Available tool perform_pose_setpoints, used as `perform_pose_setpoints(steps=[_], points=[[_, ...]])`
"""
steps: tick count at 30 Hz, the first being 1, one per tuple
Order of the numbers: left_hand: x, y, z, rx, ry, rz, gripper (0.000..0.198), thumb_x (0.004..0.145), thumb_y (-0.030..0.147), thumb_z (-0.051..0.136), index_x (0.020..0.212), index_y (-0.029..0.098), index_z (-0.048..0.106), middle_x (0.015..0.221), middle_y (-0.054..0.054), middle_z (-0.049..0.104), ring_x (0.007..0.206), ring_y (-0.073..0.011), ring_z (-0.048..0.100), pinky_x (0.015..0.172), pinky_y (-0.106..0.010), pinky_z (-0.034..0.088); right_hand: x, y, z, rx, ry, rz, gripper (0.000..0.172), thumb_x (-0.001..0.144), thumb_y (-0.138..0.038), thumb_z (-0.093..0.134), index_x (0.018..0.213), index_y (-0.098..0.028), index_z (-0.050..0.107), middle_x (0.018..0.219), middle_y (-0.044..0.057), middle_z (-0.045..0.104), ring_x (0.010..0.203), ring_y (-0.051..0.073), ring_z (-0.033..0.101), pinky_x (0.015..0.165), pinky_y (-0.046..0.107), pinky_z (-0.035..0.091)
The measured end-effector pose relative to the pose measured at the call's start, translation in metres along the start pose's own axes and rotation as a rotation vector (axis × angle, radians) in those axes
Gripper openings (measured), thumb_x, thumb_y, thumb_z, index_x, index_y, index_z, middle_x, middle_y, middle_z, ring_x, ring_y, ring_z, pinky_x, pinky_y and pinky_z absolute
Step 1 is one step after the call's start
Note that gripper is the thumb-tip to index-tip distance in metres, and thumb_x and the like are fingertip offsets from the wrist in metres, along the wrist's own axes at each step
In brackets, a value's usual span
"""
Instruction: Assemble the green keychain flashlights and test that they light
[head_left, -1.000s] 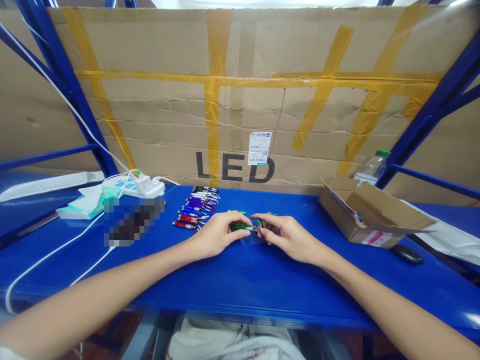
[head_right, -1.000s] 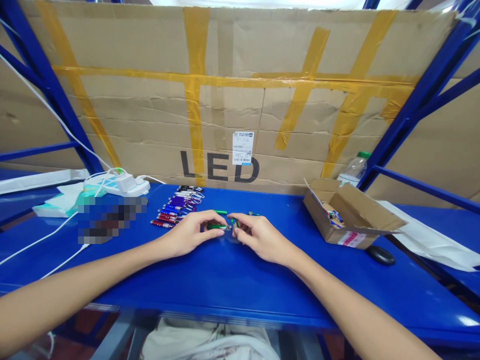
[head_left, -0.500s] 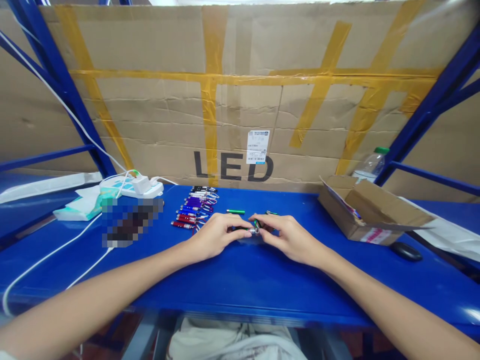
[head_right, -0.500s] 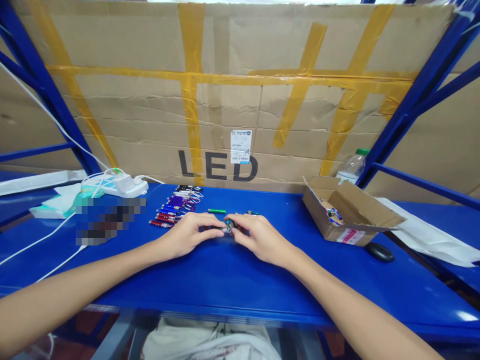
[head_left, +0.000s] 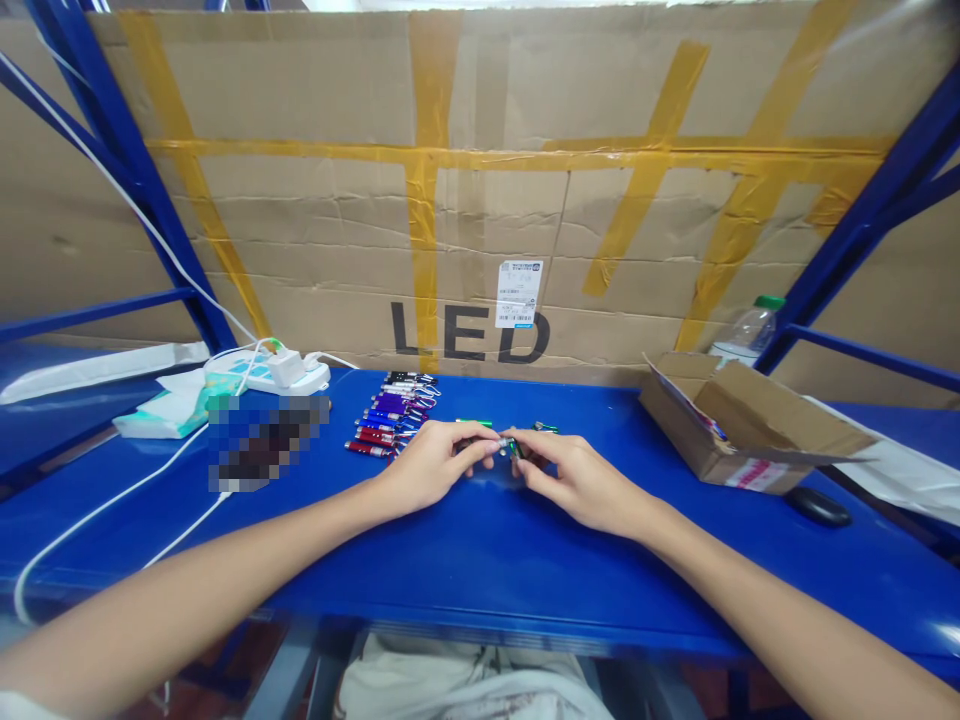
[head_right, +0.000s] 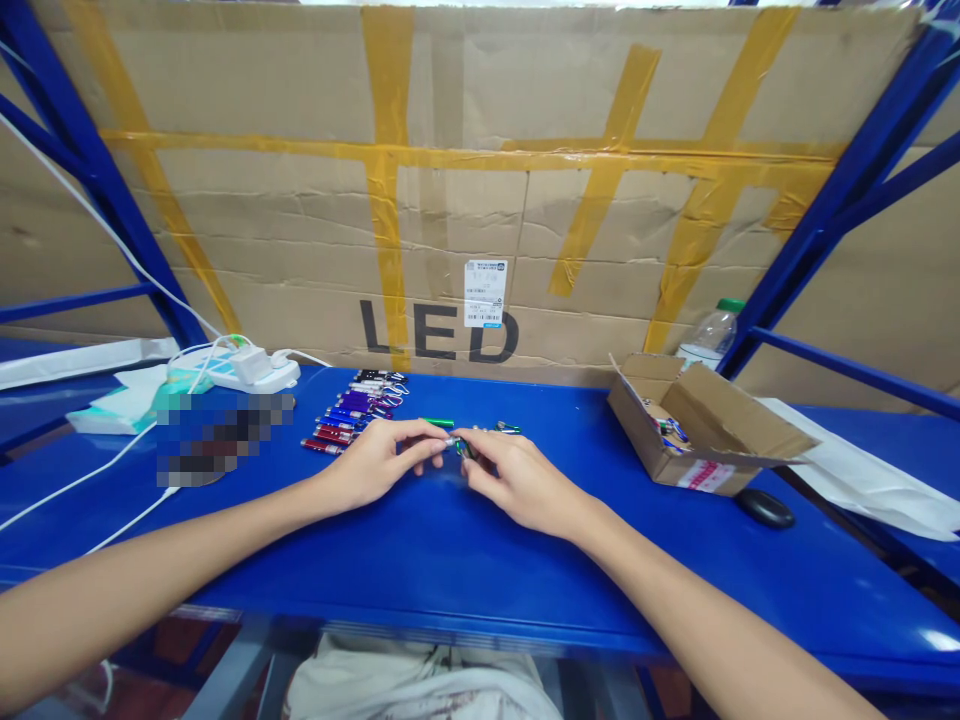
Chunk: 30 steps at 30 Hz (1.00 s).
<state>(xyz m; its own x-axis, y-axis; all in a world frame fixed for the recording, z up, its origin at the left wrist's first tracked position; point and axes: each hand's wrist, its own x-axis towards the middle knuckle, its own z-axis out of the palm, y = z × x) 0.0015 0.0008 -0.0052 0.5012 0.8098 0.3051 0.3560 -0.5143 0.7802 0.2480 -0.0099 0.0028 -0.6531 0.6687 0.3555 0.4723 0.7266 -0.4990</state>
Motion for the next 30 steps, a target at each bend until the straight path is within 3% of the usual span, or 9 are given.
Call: perform_pose_setpoints(steps=[5,10,15,18,25,30], points=[[0.0007,-0.0037,-0.0041,0.224,0.078,0.093,0.024,0.103,0.039,0.067,0.114,0.021,0.078,0.109,-0.005,0.079,0.089,-0.0197,0.070,0.082,-0.029,0.050,-0.0012,0.0061,0.0037,0.026,0.084,0.061,0.039,0.108,-0.033,0.051,0.144,-0.021,0.057,0.091,0.003,0.073,0.077,0.020,0.066,0.075,0.031,0.050],[-0.0004,-0.0021,-0.0058,0.342,0.026,0.142,0.021,0.103,0.036,0.067,0.113,0.022,0.079,0.104,-0.003,0.076,0.082,-0.0173,0.066,0.080,-0.029,0.048,-0.0008,0.0068,0.0041,0.144,0.171,0.119,0.031,0.109,-0.038,0.049,0.129,-0.020,0.065,0.083,0.000,0.066,0.074,0.017,0.061,0.070,0.029,0.047],[-0.0035,0.0035,-0.0044,0.255,-0.081,0.216,0.021,0.104,0.036,0.068,0.113,0.022,0.080,0.100,-0.003,0.076,0.086,-0.0175,0.066,0.082,-0.028,0.048,0.0010,0.0052,0.0039,0.184,0.202,0.160,0.029,0.108,-0.039,0.050,0.121,-0.020,0.067,0.077,-0.001,0.063,0.071,0.017,0.059,0.068,0.029,0.045],[-0.0038,0.0045,-0.0024,0.169,-0.090,0.203,0.022,0.103,0.037,0.067,0.112,0.022,0.081,0.099,-0.003,0.077,0.085,-0.0171,0.067,0.080,-0.027,0.048,0.0016,0.0059,0.0032,0.172,0.172,0.174,0.027,0.107,-0.039,0.050,0.115,-0.021,0.069,0.080,-0.001,0.066,0.071,0.017,0.058,0.068,0.029,0.044],[0.0009,0.0043,-0.0058,0.188,0.061,0.023,0.033,0.108,0.042,0.055,0.097,0.019,0.076,0.081,0.000,0.074,0.074,-0.0168,0.066,0.071,-0.027,0.045,0.0015,0.0059,0.0025,0.189,0.009,0.137,0.031,0.109,-0.035,0.047,0.086,-0.021,0.062,0.074,-0.002,0.063,0.071,0.016,0.057,0.073,0.029,0.044],[0.0020,-0.0003,-0.0069,0.331,0.066,0.019,0.024,0.104,0.040,0.063,0.103,0.021,0.077,0.104,-0.003,0.080,0.087,-0.0201,0.070,0.077,-0.029,0.047,0.0024,0.0046,0.0022,0.263,0.007,0.157,0.030,0.109,-0.037,0.046,0.092,-0.021,0.064,0.073,-0.002,0.061,0.071,0.016,0.057,0.072,0.028,0.044]])
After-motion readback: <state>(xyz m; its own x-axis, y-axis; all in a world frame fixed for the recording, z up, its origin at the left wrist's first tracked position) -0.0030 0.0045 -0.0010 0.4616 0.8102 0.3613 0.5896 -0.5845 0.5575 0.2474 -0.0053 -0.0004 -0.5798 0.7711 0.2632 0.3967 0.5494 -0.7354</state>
